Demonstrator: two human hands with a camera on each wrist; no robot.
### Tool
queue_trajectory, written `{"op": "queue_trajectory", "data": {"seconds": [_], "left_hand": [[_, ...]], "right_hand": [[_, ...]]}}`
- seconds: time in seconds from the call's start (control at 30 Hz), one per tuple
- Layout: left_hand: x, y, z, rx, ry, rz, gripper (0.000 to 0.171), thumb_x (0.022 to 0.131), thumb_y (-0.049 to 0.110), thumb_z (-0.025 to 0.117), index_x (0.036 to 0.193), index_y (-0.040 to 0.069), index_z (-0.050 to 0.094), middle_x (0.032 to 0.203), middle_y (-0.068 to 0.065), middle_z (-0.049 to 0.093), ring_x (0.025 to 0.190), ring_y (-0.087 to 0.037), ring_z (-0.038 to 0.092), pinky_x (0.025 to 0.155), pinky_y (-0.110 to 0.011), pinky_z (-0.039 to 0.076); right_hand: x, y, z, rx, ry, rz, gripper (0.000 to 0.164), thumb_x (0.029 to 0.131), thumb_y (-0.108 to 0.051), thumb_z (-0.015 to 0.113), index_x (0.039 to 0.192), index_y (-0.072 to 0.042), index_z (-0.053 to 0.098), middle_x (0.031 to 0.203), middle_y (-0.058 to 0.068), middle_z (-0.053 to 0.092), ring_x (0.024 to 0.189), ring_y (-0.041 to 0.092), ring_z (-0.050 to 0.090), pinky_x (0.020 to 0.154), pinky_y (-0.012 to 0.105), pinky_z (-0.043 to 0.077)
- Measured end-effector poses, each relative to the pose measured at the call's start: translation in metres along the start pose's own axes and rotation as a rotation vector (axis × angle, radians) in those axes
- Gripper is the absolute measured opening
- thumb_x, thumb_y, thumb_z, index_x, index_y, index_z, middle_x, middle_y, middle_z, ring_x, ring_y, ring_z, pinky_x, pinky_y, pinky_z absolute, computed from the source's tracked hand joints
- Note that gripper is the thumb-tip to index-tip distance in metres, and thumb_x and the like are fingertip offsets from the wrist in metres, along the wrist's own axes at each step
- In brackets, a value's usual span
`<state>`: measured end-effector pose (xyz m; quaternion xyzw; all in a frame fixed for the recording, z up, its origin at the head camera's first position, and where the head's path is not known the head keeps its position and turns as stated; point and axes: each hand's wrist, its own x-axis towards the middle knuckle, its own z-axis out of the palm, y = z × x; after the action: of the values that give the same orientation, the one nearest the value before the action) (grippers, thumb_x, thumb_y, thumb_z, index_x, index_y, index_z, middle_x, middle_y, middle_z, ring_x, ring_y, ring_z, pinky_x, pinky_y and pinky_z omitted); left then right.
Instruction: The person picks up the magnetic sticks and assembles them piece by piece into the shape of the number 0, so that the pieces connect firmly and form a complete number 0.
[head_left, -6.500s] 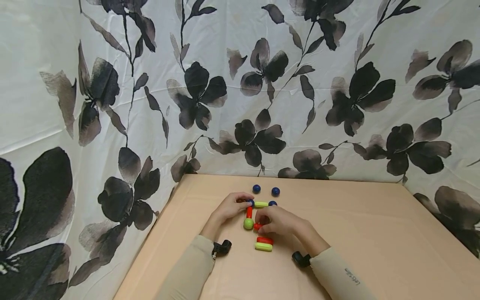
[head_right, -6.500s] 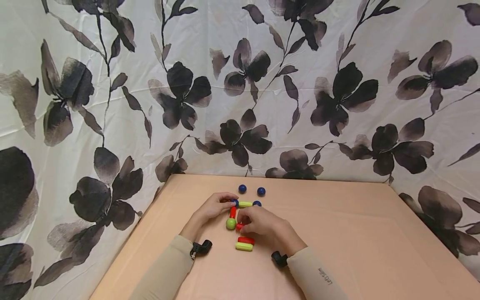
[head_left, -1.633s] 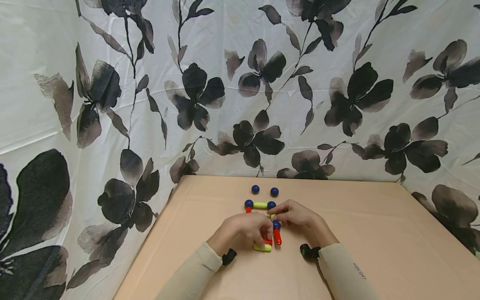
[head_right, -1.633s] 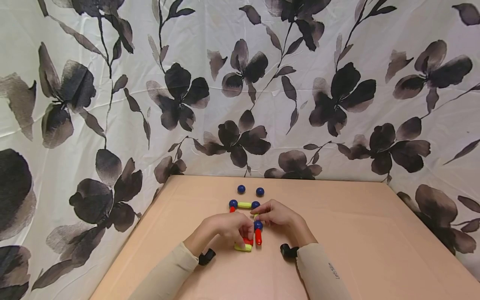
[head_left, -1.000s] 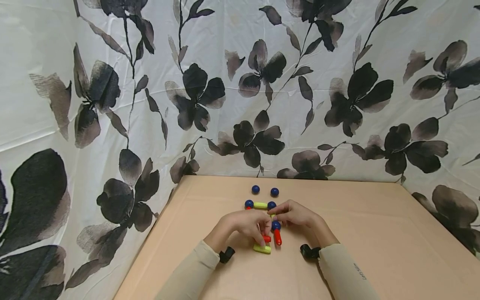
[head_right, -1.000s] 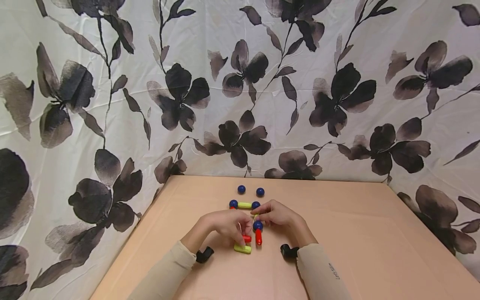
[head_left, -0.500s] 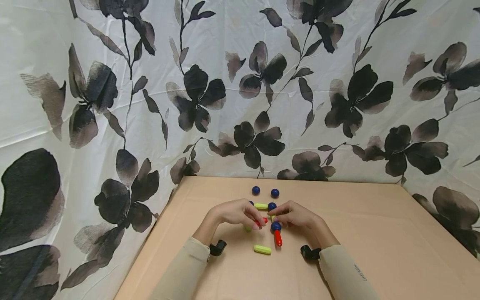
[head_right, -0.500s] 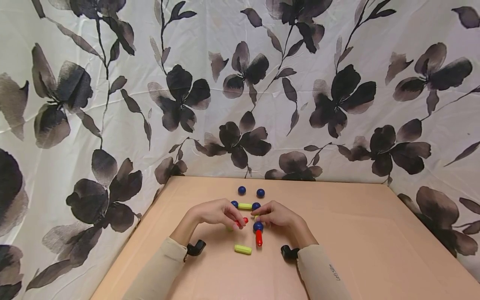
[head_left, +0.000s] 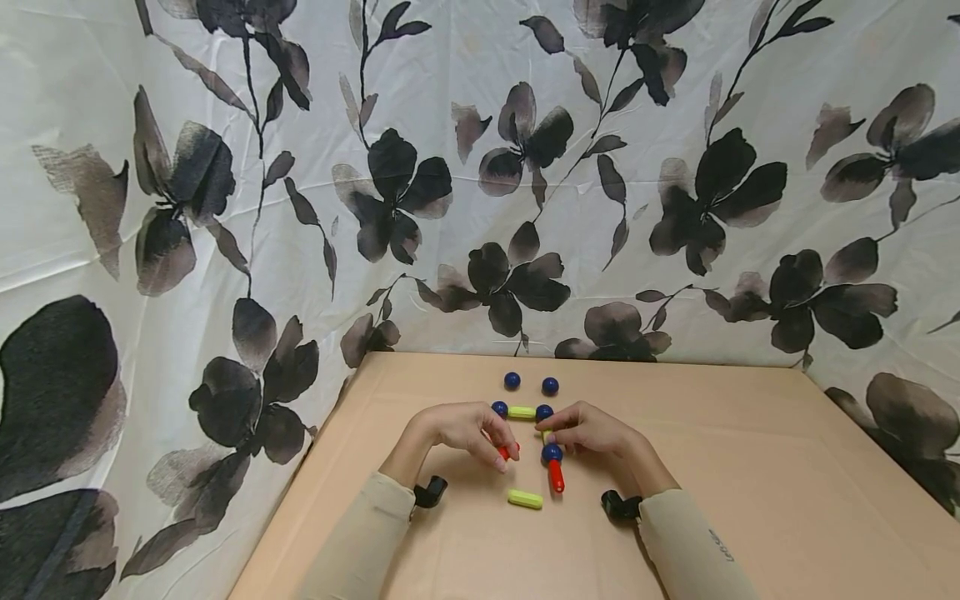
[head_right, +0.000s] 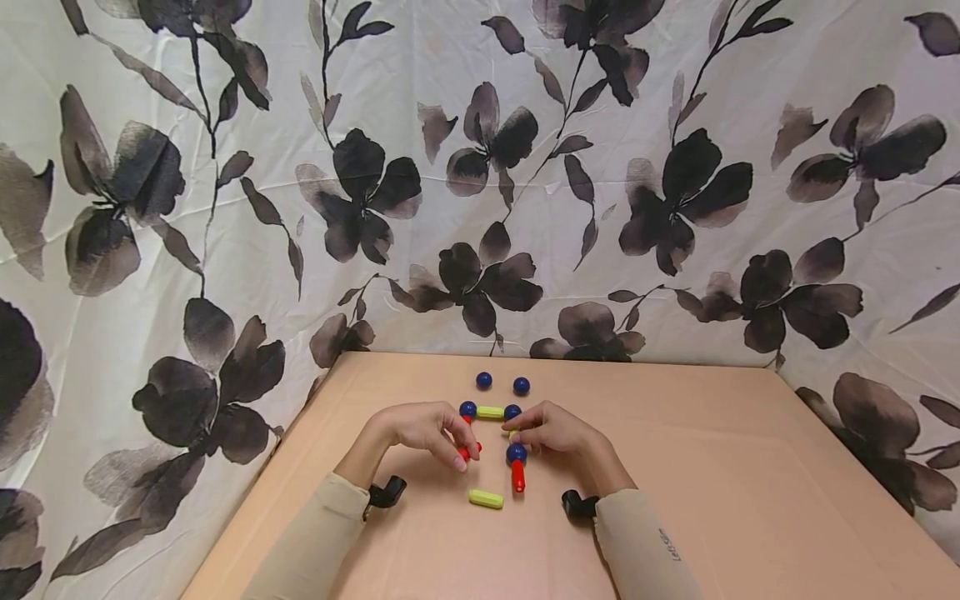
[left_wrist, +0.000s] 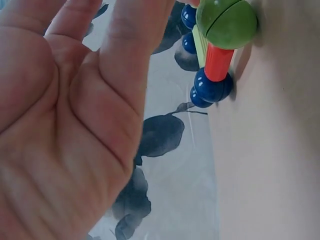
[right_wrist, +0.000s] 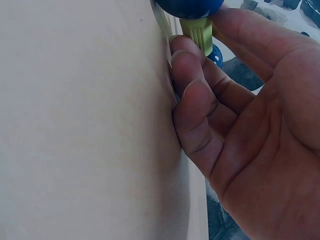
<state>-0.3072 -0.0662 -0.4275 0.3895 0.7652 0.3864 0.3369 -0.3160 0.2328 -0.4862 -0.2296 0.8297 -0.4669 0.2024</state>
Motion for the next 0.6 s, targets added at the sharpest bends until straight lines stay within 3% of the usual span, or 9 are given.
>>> {"op": "queue_trajectory", "data": {"seconds": [0.17, 0.37, 0.6], "left_hand": [[-0.002, 0.000, 0.002, -0.046, -0.040, -0.083, 0.017, 0.088, 0.010, 0.084, 0.103, 0.004, 0.079, 0.087, -0.008, 0.077, 0.076, -0.013, 0.071, 0.075, -0.033, 0.063], [0.000, 0.003, 0.007, 0.036, -0.043, -0.174, 0.009, 0.087, 0.020, 0.086, 0.093, 0.018, 0.080, 0.074, -0.004, 0.072, 0.058, -0.013, 0.066, 0.059, -0.028, 0.059], [0.002, 0.009, 0.016, 0.138, 0.021, -0.232, 0.009, 0.085, 0.019, 0.087, 0.084, 0.017, 0.079, 0.065, -0.001, 0.067, 0.051, -0.013, 0.063, 0.051, -0.023, 0.053]], "right_hand": [[0.000, 0.001, 0.000, -0.003, 0.001, -0.005, 0.028, 0.101, -0.015, 0.068, 0.127, -0.008, 0.075, 0.088, 0.023, 0.062, 0.068, 0.020, 0.052, 0.057, 0.024, 0.040], [0.000, 0.000, 0.000, -0.012, 0.004, -0.010, 0.028, 0.101, -0.014, 0.068, 0.127, -0.008, 0.075, 0.089, 0.025, 0.062, 0.068, 0.022, 0.053, 0.056, 0.024, 0.041], [-0.002, -0.002, 0.001, 0.005, 0.005, 0.000, 0.028, 0.101, -0.013, 0.068, 0.128, -0.007, 0.075, 0.091, 0.027, 0.061, 0.069, 0.021, 0.052, 0.057, 0.024, 0.040]]}}
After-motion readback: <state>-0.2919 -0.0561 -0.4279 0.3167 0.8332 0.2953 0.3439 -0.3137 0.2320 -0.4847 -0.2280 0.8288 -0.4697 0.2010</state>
